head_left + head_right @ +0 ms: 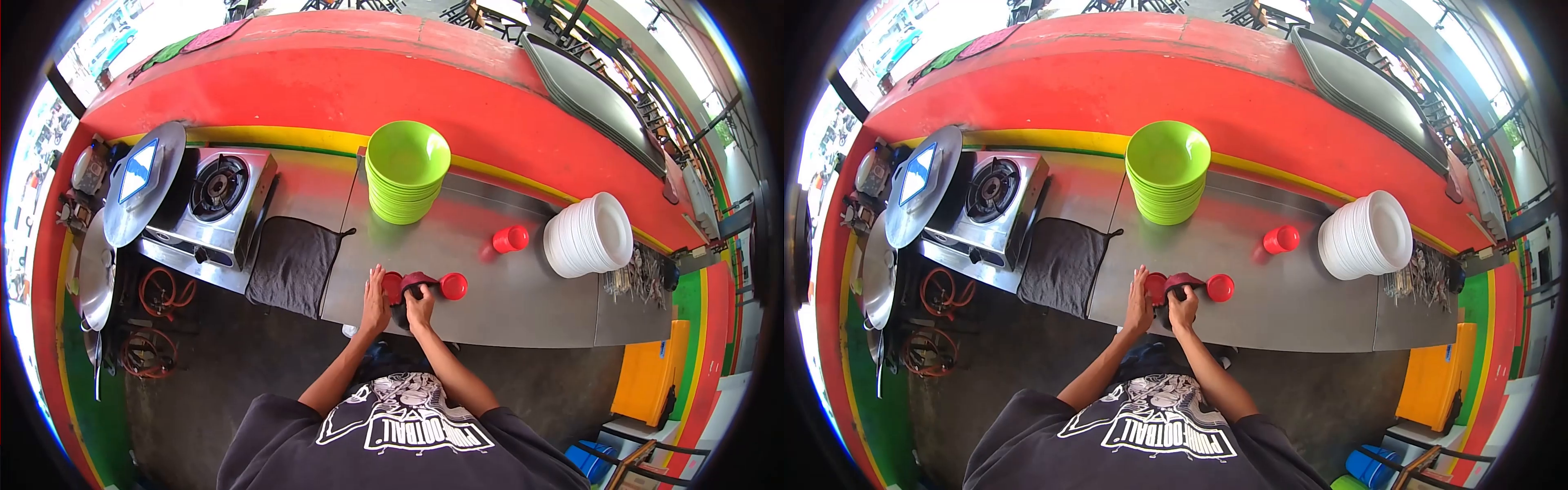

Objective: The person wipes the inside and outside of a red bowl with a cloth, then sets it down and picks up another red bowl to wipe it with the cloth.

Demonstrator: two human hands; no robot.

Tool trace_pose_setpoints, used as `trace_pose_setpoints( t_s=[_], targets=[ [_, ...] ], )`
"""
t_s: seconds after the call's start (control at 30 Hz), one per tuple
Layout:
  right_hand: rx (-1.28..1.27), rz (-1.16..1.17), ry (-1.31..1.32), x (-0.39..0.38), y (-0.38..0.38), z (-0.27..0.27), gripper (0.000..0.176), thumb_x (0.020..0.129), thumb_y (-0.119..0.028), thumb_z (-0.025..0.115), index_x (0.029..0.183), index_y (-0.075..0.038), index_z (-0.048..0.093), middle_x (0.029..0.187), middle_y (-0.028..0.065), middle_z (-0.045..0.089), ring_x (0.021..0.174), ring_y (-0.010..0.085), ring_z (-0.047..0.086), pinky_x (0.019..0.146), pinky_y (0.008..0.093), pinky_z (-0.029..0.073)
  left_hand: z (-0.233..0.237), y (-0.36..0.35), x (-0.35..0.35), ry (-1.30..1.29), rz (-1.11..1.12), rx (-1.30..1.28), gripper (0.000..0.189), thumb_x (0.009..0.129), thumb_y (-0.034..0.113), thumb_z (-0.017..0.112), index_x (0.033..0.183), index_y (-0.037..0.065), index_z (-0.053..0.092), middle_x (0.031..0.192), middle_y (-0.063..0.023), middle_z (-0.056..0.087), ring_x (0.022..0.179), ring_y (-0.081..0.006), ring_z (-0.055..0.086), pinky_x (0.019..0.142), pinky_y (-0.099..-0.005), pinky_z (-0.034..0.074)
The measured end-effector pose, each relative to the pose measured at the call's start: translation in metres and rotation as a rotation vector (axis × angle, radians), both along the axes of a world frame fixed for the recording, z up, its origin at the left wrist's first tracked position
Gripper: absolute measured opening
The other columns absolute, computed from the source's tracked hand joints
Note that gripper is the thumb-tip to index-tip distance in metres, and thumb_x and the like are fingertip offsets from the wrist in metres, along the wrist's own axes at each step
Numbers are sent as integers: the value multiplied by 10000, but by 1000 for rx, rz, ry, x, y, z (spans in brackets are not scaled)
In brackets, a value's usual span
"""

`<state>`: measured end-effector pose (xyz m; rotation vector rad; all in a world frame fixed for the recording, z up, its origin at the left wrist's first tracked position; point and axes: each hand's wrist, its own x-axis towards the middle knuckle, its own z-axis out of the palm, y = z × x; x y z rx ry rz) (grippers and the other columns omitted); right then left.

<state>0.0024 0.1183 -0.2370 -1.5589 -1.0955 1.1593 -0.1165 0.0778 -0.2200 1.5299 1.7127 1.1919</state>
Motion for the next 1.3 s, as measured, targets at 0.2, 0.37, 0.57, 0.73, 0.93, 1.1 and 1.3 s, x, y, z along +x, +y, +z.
trace_pose_setpoints(
  t_s=[0.2, 0.37, 0.57, 0.73, 0.93, 1.1, 1.3],
  targets=[
    [-6, -16, 52, 3, -1, -12, 118, 816, -86, 690, 855, -7, 612, 719, 18, 584, 685, 113, 518, 653, 314, 450, -2, 2, 2, -36, 10, 34, 548, 950, 36, 436, 1476, 11, 286, 1555, -217, 268, 1440, -404, 256, 1155, -487, 246],
    [-37, -27, 245, 15, -8, -12, 111, 907, -120, 638, 934, -12, 638, 809, -23, 569, 766, 79, 480, 701, 270, 416, -5, 3, 1, -73, 69, 26, 497, 973, 64, 459, 1443, -19, 321, 1506, -252, 341, 1379, -425, 360, 1119, -459, 326],
    [-46, -60, 526, 37, -19, -3, 192, 974, -204, 598, 1049, -31, 635, 935, -47, 544, 864, 51, 445, 769, 226, 373, 3, -1, 3, -39, 79, 46, 493, 996, 135, 506, 1428, -30, 334, 1479, -268, 374, 1335, -430, 417, 1091, -455, 365],
    [-112, -62, 591, 50, -20, -4, 144, 974, -193, 594, 1014, -57, 617, 894, -61, 506, 827, 33, 416, 726, 208, 345, 4, -3, 9, -99, 94, 16, 508, 971, 129, 568, 1408, -26, 361, 1454, -278, 403, 1341, -427, 414, 1089, -452, 366],
    [-90, -22, 590, 61, -25, -27, 194, 995, -170, 560, 1109, -25, 620, 1002, -40, 582, 916, 37, 482, 814, 220, 397, 17, -6, 18, 27, 158, 77, 500, 931, 98, 625, 1367, -19, 412, 1422, -274, 442, 1351, -427, 405, 1085, -461, 369],
    [-69, -65, 557, 66, -34, 44, 134, 996, -151, 526, 990, -51, 615, 888, -47, 561, 817, 37, 482, 745, 224, 406, 47, 0, 26, 105, 117, 206, 366, 926, 64, 610, 1264, -16, 494, 1304, -230, 543, 1307, -400, 463, 1059, -450, 396],
    [-201, -353, 839, 102, -63, 51, 462, 1007, -487, 410, 1043, -73, 612, 902, 23, 639, 798, 137, 625, 719, 295, 532, 65, 8, 48, -260, -28, -8, 202, 973, 77, 559, 1162, 7, 570, 1081, -142, 657, 1011, -270, 643, 907, -346, 486]
  ],
)
